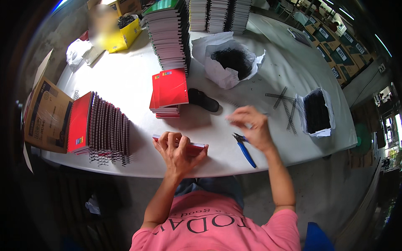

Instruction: The person inserts a spiral binding through the pre-punched holes of several red notebooks and trims the excess wire using a pair of pliers.

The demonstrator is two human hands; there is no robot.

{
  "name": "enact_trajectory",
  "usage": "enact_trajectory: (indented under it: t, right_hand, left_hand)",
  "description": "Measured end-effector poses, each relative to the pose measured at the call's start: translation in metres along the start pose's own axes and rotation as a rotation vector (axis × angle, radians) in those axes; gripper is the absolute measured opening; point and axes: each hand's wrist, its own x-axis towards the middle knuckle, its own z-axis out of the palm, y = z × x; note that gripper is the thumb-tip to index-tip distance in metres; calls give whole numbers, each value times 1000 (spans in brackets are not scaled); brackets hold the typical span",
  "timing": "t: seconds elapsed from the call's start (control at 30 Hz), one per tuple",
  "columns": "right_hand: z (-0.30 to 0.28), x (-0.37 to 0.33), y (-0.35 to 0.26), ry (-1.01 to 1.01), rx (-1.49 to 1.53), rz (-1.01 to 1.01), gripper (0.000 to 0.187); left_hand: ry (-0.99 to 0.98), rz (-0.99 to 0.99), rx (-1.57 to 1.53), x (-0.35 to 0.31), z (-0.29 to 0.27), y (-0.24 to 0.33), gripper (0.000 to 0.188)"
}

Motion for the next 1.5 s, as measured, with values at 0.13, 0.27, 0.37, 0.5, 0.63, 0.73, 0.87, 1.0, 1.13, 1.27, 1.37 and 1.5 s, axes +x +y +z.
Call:
enact_trajectory:
  t: [0.13,0.27,0.37,0.5,0.63,0.73,0.87,1.0,1.13,1.27,1.37,1.5]
  right_hand:
    - [49,-22,-31,-48,24,-15,36]
    - [59,-25,-34,-23,30,50,33]
    - [64,-25,-33,16,77,78,31]
    - [62,-20,-34,-19,90,20,32]
    - [55,-19,-27,-270,328,156,25]
    - [48,-9,-39,-449,276,366,19]
    - [50,-4,-49,-297,316,318,23]
    - [46,-5,-44,-304,167,113,21]
    - [44,0,-43,-570,156,270,17]
    - [40,33,-26,-520,-219,9,30]
    - [63,53,12,-345,-565,-122,40]
    - [88,64,57,-252,-625,5,50]
  left_hand:
    - [50,-20,43,-3,1,-7,40]
    - [58,-41,65,-1,-1,-6,43]
    - [62,-51,53,-3,1,-6,46]
    - [62,-43,27,-3,1,-7,46]
    - [-11,-52,46,-2,-3,-7,47]
    - [-32,-58,99,0,-2,-8,51]
    - [-53,-74,74,4,-11,-7,57]
    - [-33,-48,42,-1,-17,-11,55]
    - [-35,-42,19,-3,-16,-16,51]
    - [-52,-22,-53,1,-24,-20,49]
    - [-128,22,-115,4,-35,-17,47]
    - [-138,73,-93,-2,-33,-13,49]
